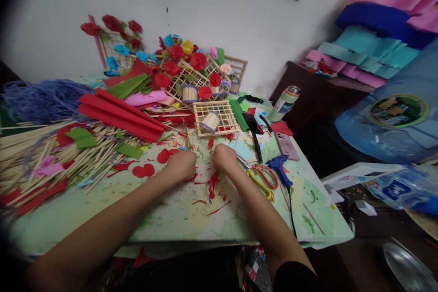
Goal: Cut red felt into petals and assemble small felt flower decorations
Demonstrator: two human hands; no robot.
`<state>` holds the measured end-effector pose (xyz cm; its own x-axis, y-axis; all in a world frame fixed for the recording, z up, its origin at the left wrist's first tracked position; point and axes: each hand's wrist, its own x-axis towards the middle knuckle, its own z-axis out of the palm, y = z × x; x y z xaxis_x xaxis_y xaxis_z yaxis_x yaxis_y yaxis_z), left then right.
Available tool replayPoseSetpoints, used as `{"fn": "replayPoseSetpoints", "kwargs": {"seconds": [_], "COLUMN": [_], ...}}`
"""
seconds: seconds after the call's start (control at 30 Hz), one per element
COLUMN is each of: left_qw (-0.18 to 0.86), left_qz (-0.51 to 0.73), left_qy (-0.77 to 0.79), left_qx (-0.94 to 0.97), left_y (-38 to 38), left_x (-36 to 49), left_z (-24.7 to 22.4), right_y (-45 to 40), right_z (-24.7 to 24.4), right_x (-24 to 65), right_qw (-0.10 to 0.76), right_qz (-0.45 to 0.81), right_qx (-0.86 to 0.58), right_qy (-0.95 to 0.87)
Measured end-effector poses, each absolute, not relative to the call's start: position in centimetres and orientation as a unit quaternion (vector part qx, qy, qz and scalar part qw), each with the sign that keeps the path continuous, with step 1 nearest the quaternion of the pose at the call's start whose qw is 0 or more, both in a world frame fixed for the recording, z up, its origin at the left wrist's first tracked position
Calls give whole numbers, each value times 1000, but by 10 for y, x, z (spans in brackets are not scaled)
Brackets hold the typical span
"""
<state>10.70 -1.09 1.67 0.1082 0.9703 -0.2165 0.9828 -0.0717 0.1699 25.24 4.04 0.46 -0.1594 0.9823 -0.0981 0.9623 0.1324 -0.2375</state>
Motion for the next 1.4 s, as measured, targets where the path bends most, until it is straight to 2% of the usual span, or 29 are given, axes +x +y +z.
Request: {"fn": "replayPoseSetpoints", "kwargs": {"seconds": [0.2,0.37,0.43,0.63,0.7,0.8,0.97,1.23,1.4], "left_qw": [140,137,160,283,392,426,509,610,610], "left_qz": [-16,-1,26,200,283,324,413,490,542], "left_qy": [651,629,613,531,495,469,408,357,381], "left_qx": [746,765,773,773,722,703,636,511,436], "left_y": [-8,-7,-5,25,42,65,68,51,56], "left_x": [102,98,99,129,149,182,213,204,188], "left_z": [14,19,23,38,42,44,41,36,31], "right_y": [30,19,17,14,13,11,12,13,10], "right_z": [28,22,16,12,13,13,2,-11,-10], "right_x": [292,319,324,331,333,335,337,331,331], "right_qw": [116,324,384,536,561,585,589,540,543], "right_qz": [291,568,626,577,550,545,566,567,445], "right_qx": [-577,-447,-406,-378,-379,-352,-319,-348,-431], "right_qy": [-754,-610,-544,-487,-489,-487,-481,-516,-567]}}
